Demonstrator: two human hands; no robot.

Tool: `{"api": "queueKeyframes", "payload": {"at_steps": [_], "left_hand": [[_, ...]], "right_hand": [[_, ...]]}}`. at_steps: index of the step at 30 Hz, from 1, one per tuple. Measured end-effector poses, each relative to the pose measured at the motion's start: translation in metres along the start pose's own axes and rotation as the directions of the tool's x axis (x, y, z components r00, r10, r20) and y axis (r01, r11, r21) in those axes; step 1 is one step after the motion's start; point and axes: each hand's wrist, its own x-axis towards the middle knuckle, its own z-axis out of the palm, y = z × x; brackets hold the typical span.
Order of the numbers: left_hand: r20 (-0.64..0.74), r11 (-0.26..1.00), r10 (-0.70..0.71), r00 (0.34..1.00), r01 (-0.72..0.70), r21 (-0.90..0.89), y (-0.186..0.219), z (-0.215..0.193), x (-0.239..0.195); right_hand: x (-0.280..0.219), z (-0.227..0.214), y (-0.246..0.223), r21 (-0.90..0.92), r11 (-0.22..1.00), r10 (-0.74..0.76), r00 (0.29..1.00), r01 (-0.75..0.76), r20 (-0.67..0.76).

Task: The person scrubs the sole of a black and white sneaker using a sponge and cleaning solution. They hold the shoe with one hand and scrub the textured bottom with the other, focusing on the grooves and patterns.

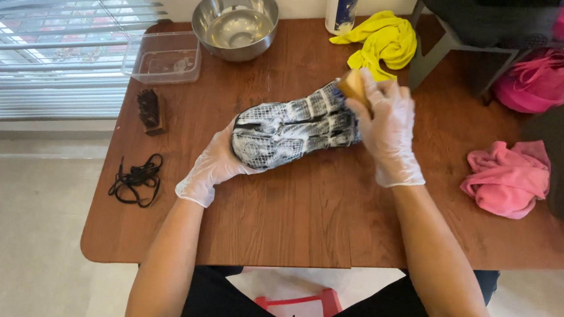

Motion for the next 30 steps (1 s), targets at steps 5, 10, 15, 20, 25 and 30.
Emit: {"api": "queueKeyframes", "payload": {"at_steps": [5, 10, 15, 20, 25, 30], "left_hand": [[0.029, 0.929, -0.185, 0.982, 0.185, -0.322, 0.026, 0.003, -0.010], [0.003, 0.955, -0.144, 0.990, 0.140, -0.264, 0.031, 0.004, -0.012], [-0.018, 0.973, -0.114, 0.993, 0.108, -0.202, 0.035, 0.004, -0.016], [-0.040, 0.992, -0.050, 0.998, 0.045, -0.115, 0.038, 0.007, -0.014], [-0.062, 0.999, -0.008, 0.998, 0.004, -0.053, 0.034, 0.011, -0.015], [-0.074, 0.999, 0.035, 0.997, -0.034, 0.018, 0.033, 0.012, -0.014]], "right_hand": [[0.003, 0.009, 0.031, 0.204, 0.972, 0.090, 0.989, -0.113, 0.120], [0.002, -0.007, -0.037, 0.454, 0.881, -0.198, 0.975, 0.134, 0.097], [0.009, -0.024, -0.015, 0.220, 0.956, -0.239, 0.953, 0.196, 0.187], [0.014, -0.033, -0.001, 0.341, 0.933, -0.204, 0.951, 0.116, 0.234], [0.003, -0.033, -0.063, 0.426, 0.864, -0.392, 0.890, 0.268, 0.235], [0.015, -0.067, -0.017, 0.224, 0.953, -0.279, 0.874, 0.203, 0.398]]}}
